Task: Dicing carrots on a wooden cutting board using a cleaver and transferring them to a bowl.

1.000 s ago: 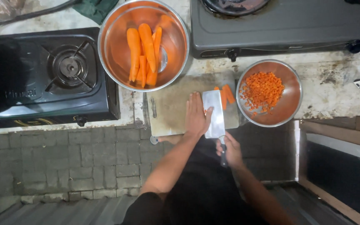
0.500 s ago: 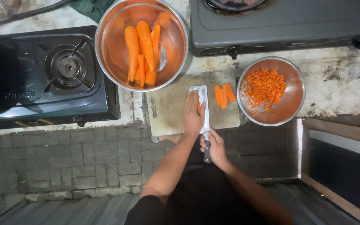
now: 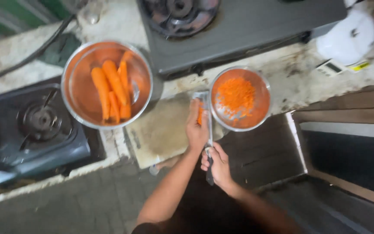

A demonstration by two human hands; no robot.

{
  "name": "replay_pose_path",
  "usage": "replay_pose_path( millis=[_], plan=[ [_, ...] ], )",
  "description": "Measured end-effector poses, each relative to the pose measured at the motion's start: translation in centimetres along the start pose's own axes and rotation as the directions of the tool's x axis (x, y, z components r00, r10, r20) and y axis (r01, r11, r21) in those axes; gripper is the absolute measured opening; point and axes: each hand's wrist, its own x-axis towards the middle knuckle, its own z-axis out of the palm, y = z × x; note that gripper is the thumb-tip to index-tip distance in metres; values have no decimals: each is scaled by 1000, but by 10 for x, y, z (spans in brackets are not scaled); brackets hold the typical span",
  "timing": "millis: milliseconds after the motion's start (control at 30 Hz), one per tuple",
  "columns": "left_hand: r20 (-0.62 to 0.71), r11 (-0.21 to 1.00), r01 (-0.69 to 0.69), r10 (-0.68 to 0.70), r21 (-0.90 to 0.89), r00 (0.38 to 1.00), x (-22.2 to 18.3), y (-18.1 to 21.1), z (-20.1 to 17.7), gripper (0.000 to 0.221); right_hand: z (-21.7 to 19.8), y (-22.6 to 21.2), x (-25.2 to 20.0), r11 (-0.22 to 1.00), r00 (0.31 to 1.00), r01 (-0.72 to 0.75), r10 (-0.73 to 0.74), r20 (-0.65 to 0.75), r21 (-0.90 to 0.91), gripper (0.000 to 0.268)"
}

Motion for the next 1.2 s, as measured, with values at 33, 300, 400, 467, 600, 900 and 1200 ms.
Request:
replay_pose_path(
  millis=[33,300,400,467,600,900,1200],
  plan=[
    [27,996,-31,33,-82,999,8,20,12,41,3,-16,-5,999,997,53,-53,-47,11,25],
    [92,919,370,-360,-135,928,30,24,123,45,-16,-97,-67,977,948,125,-169,-270,-173,18],
    [174,878,468,-448,-97,877,33,-17,156,48,-21,-108,-104,960,912,39,-148,-383,-279,12],
    [270,909,410,-376,-80,886,39,-19,152,47,-36,-104,-117,954,887,-9,-130,-444,-298,16],
    [687,962,122,-262,246,677,50,-40,140,66,-64,-96,-111,961,838,152,-248,-487,-229,14],
    [854,937,307,-292,165,431,97,40,103,37,-51,-129,-82,943,830,291,-333,-448,-162,11],
    [882,917,-27,-375,399,284,102,116,62,64,-39,-121,-69,918,818,376,-394,-419,-128,11]
  ],
)
